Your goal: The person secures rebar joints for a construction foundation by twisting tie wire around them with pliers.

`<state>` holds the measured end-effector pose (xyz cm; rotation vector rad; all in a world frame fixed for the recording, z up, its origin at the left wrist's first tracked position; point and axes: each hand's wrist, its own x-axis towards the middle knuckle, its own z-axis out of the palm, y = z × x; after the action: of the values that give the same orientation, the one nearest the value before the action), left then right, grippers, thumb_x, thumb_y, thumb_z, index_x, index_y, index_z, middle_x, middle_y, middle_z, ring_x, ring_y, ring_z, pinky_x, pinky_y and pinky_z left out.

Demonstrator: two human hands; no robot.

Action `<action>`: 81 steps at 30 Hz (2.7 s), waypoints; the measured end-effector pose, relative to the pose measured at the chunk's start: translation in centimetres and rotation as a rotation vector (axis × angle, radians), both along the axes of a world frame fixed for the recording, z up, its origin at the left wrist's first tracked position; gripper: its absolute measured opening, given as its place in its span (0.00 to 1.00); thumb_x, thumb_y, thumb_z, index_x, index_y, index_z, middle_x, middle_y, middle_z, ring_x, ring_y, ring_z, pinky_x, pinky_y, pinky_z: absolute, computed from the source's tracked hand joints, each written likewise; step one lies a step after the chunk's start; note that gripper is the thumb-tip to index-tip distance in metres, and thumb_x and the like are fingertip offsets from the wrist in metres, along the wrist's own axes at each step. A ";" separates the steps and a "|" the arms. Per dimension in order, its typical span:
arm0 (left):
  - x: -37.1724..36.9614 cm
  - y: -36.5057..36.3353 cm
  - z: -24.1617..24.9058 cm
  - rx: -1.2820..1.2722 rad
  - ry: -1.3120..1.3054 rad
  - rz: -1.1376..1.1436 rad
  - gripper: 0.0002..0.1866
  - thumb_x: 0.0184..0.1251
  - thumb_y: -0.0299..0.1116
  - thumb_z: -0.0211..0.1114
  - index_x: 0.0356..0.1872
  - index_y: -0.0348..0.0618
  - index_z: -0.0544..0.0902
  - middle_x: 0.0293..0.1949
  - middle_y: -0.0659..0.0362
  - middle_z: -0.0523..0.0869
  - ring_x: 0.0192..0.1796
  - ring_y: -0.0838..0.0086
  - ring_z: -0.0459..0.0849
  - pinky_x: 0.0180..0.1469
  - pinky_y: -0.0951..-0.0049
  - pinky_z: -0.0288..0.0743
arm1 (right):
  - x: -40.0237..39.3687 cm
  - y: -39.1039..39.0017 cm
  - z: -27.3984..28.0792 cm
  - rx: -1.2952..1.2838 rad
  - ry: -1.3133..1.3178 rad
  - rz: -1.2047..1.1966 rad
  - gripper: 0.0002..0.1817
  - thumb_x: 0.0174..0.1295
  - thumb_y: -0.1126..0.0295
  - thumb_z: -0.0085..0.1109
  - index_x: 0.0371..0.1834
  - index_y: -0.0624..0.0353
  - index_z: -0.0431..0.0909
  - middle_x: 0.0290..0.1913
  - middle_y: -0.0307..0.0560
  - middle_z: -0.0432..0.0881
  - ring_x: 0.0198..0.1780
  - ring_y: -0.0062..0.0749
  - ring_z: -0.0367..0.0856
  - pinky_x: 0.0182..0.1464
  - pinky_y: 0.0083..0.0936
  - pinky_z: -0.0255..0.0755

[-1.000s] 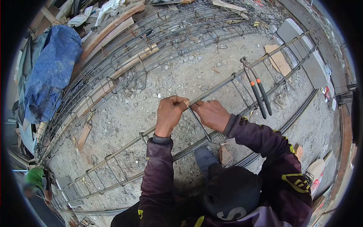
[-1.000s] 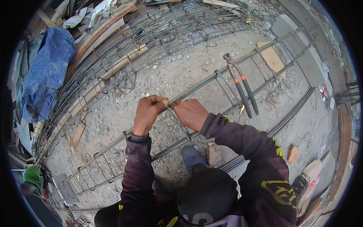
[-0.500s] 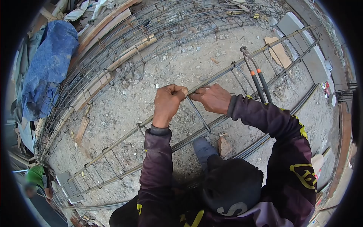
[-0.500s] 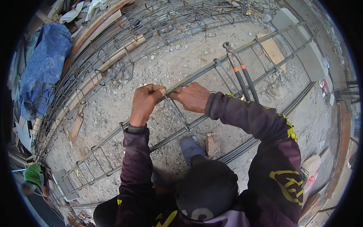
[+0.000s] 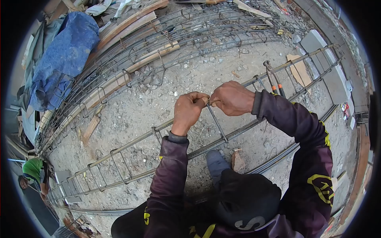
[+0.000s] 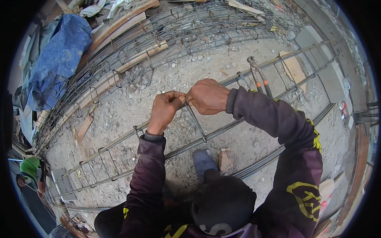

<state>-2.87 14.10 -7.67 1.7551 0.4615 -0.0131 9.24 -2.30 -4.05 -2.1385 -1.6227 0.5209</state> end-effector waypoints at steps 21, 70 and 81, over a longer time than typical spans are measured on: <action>-1.6 -5.6 -1.2 0.495 -0.292 0.477 0.38 0.54 0.28 0.69 0.70 0.38 0.68 0.31 0.64 0.84 0.38 0.70 0.82 0.59 0.61 0.56 | 2.5 6.8 3.1 0.152 -0.616 0.502 0.04 0.50 0.70 0.65 0.28 0.55 0.83 0.37 0.39 0.83 0.44 0.37 0.83 0.39 0.38 0.76; -3.0 -10.1 -1.8 -0.892 -0.247 0.699 0.24 0.76 0.30 0.58 0.67 0.25 0.71 0.39 0.53 0.89 0.26 0.82 0.79 0.23 0.80 0.72 | 4.7 -6.0 11.5 -0.440 -0.604 0.053 0.30 0.57 0.74 0.65 0.65 0.38 0.79 0.35 0.45 0.85 0.27 0.47 0.84 0.33 0.34 0.76; -2.8 -10.3 -2.0 -0.857 -0.260 0.694 0.21 0.78 0.30 0.55 0.65 0.25 0.73 0.34 0.57 0.87 0.21 0.86 0.73 0.21 0.82 0.66 | 8.5 2.3 8.9 -0.276 -1.023 0.333 0.47 0.51 0.84 0.62 0.76 0.35 0.63 0.72 0.40 0.68 0.69 0.40 0.74 0.76 0.40 0.64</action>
<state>-5.62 3.76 -9.63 0.6890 0.7176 0.4411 17.70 0.02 4.82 -2.5257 -2.5727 -0.3935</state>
